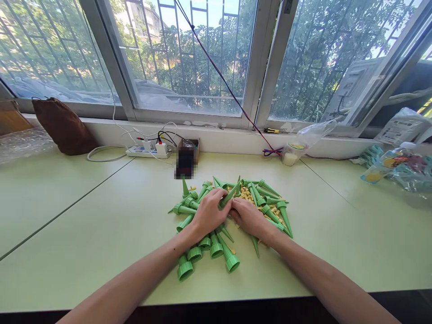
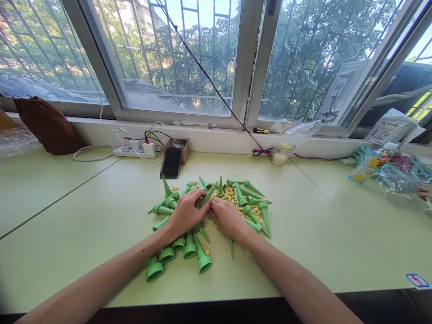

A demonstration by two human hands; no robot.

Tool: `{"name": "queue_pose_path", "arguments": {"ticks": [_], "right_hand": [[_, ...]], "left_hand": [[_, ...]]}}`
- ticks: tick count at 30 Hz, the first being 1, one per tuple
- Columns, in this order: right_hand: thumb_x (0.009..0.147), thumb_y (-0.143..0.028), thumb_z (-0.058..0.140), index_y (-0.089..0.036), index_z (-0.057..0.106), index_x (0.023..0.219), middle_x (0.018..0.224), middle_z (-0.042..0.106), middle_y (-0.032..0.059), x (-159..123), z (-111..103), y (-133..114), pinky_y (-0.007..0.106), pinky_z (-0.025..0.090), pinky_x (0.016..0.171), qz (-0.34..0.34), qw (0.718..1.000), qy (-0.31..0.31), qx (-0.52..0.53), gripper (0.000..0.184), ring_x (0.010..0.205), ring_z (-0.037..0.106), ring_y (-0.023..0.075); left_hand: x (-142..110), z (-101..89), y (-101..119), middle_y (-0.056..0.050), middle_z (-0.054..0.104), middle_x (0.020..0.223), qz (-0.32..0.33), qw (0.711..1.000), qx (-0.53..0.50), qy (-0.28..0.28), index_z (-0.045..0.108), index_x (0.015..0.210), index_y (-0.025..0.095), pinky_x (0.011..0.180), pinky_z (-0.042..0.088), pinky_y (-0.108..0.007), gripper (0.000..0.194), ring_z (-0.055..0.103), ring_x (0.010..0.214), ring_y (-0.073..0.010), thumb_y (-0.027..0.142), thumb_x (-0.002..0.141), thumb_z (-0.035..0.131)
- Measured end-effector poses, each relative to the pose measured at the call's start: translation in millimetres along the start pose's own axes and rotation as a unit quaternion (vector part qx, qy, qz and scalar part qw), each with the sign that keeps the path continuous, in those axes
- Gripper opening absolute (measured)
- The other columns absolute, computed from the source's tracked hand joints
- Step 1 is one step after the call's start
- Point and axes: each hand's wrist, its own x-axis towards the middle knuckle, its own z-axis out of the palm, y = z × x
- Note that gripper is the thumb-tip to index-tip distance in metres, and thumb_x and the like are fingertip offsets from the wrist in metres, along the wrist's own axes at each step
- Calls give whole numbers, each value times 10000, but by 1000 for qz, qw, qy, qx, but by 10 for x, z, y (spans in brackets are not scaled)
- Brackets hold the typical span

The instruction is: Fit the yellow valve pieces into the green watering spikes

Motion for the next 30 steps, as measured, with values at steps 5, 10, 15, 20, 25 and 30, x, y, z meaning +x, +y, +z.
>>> {"name": "queue_pose_path", "arguments": {"ticks": [5,10,15,20,25,30], "right_hand": [[972,-132,499,-180,555,818,794,558,31,5,-4,-30,278,395,645,23,999,41,18,171,704,513,176],[982,-139,486,-188,556,817,820,567,34,18,-30,-68,284,409,693,30,995,78,46,186,744,523,181],[991,-176,479,-190,556,779,777,560,35,29,-37,-72,300,404,716,48,990,120,58,225,773,522,201],[993,-221,490,-195,573,798,777,580,24,34,-68,-109,286,406,688,67,976,163,131,214,736,532,179],[981,-255,496,-199,579,825,767,596,25,36,-101,-137,294,418,671,75,966,195,154,186,708,540,180],[992,-309,478,-206,574,857,684,573,6,30,-113,-148,292,436,636,103,954,209,189,195,657,548,178]], "left_hand": [[10,-2,7,-36,650,857,-2,1000,-2,22,585,897,189,701,471,-294,48,605,770,-175,230,893,609],[15,-29,27,-38,643,854,-11,999,-12,39,578,877,190,693,462,-289,64,597,767,-173,245,900,604],[15,-36,35,-24,624,823,-2,997,-22,71,567,866,193,671,450,-276,76,565,714,-155,251,904,599],[13,-36,47,-17,609,801,-2,997,-23,71,555,849,195,650,434,-272,96,535,686,-149,261,896,608],[12,-44,78,-18,602,777,-5,998,-26,51,538,820,197,638,425,-271,123,550,686,-154,269,898,599],[2,-33,83,-17,607,778,9,999,-35,31,532,818,201,652,436,-271,107,571,705,-155,244,895,594]]}}
